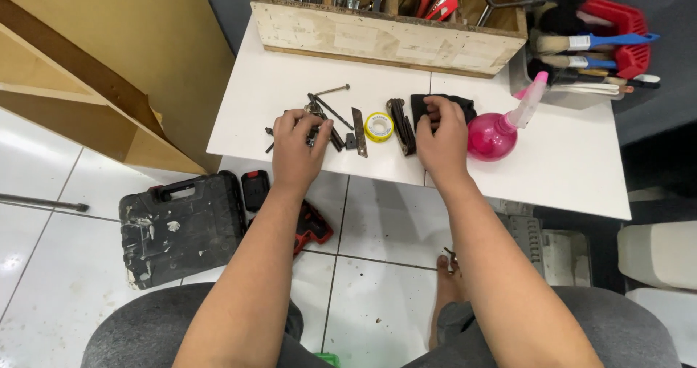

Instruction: The person sits on the floor and cleans various small metal tools and parts on a white table. They use a black cloth and a pink spray bottle to wipe and clean the items, then place them into a wooden organizer. The person also handles a roll of yellow tape and other small hardware pieces.

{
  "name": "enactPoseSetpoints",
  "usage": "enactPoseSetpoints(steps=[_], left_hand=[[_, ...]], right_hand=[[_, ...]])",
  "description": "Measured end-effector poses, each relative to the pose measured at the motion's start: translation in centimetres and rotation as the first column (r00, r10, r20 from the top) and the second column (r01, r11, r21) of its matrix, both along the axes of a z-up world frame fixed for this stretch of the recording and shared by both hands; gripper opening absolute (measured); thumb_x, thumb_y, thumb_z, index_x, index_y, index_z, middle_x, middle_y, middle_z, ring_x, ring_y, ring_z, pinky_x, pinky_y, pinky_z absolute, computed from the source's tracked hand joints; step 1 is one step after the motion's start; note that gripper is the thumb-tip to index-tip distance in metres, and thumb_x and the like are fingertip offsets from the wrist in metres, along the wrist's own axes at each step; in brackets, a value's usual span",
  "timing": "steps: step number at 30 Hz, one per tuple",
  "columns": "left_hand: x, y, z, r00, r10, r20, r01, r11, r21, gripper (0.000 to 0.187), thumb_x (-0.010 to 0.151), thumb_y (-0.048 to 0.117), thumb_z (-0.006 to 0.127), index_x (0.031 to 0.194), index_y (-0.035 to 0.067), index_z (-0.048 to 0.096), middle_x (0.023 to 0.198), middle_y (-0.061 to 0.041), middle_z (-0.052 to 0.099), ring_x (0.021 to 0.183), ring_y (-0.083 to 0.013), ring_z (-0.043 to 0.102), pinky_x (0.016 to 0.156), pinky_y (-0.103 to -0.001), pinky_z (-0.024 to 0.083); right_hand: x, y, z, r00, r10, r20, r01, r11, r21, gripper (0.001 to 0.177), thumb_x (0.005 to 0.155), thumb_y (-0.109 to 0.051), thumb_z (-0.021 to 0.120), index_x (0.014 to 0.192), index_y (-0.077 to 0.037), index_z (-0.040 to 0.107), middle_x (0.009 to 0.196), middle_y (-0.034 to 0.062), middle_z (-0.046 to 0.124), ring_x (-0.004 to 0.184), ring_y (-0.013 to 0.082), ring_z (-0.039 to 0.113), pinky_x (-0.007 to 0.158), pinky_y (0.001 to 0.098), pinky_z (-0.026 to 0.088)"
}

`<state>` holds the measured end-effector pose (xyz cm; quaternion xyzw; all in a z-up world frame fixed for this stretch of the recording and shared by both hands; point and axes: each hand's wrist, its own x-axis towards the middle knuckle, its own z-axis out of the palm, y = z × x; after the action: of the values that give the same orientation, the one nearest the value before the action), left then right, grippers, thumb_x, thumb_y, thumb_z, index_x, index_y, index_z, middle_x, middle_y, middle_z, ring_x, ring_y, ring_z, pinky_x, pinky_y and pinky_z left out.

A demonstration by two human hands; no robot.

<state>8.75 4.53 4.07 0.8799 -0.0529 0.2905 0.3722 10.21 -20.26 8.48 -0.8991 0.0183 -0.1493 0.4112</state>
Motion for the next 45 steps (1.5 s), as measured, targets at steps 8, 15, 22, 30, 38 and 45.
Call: enactPoseSetpoints(steps=[8, 15, 22, 30, 38, 45], left_hand=[[0.3, -0.5, 0.9, 0.999, -0.01, -0.039, 0.006, 0.995, -0.101, 0.026, 0.108, 0.023, 0.054, 0.095, 0.01, 0.072, 0.091, -0.001, 0.06, 0.106, -0.0198, 0.06, 0.097, -0.034, 0.045], [1.0, -4.0, 3.3, 0.998, -0.065, 0.019, 0.067, 0.994, -0.083, 0.017, 0.104, 0.02, 0.059, 0.099, 0.013, 0.072, 0.091, -0.001, 0.057, 0.101, -0.0237, 0.058, 0.094, -0.04, 0.046], [0.1, -10.1, 6.8, 0.881, -0.173, -0.44, 0.273, 0.946, 0.175, 0.074, 0.081, 0.059, 0.069, 0.139, 0.014, 0.057, 0.146, -0.015, 0.047, 0.135, -0.0331, 0.04, 0.108, -0.048, 0.028], [0.4, -12.5, 5.8, 0.782, -0.123, -0.611, 0.358, 0.891, 0.279, 0.07, 0.092, 0.054, 0.053, 0.152, 0.019, 0.043, 0.162, -0.016, 0.033, 0.147, -0.0317, 0.024, 0.113, -0.062, 0.002], [1.5, -11.9, 4.8, 0.771, -0.149, -0.619, 0.316, 0.933, 0.169, 0.068, 0.076, 0.041, 0.064, 0.14, 0.017, 0.053, 0.157, -0.016, 0.043, 0.147, -0.0284, 0.026, 0.112, -0.059, -0.001], [1.3, -12.2, 5.3, 0.778, -0.179, -0.602, 0.28, 0.957, 0.078, 0.052, 0.082, 0.027, 0.066, 0.131, 0.014, 0.055, 0.148, -0.018, 0.053, 0.146, -0.0292, 0.03, 0.112, -0.06, -0.004]], right_hand=[[-1.1, -0.8, 0.8, 0.995, 0.079, 0.061, -0.082, 0.996, 0.038, 0.02, 0.102, -0.012, 0.058, 0.12, -0.006, 0.064, 0.105, 0.0118, 0.063, 0.108, 0.0282, 0.063, 0.095, 0.0407, 0.054], [-1.9, -3.1, 4.2, 0.683, -0.053, 0.728, -0.131, 0.972, 0.194, 0.029, 0.096, -0.005, 0.068, 0.12, -0.005, 0.051, 0.091, 0.0073, 0.058, 0.078, 0.0169, 0.053, 0.068, 0.0268, 0.043], [-2.8, -7.7, 2.7, 0.714, -0.225, 0.663, 0.131, 0.973, 0.189, 0.051, 0.104, -0.012, 0.066, 0.142, -0.017, 0.033, 0.117, 0.0044, 0.046, 0.108, 0.0176, 0.046, 0.083, 0.0305, 0.035], [-4.6, -3.3, 1.8, 0.879, 0.091, 0.468, -0.025, 0.989, -0.145, 0.018, 0.092, -0.01, 0.07, 0.109, -0.009, 0.064, 0.092, 0.0075, 0.06, 0.083, 0.0259, 0.061, 0.067, 0.0332, 0.05], [-4.0, -1.3, 0.8, 0.97, -0.028, -0.24, -0.047, 0.953, -0.299, 0.047, 0.095, -0.012, 0.058, 0.141, -0.004, 0.055, 0.132, 0.0285, 0.055, 0.121, 0.0419, 0.061, 0.095, 0.0457, 0.056], [-2.7, -1.8, -1.3, 0.971, -0.098, -0.219, 0.012, 0.932, -0.363, 0.044, 0.094, -0.01, 0.06, 0.138, 0.0, 0.058, 0.12, 0.0272, 0.063, 0.116, 0.0392, 0.064, 0.094, 0.0445, 0.057]])
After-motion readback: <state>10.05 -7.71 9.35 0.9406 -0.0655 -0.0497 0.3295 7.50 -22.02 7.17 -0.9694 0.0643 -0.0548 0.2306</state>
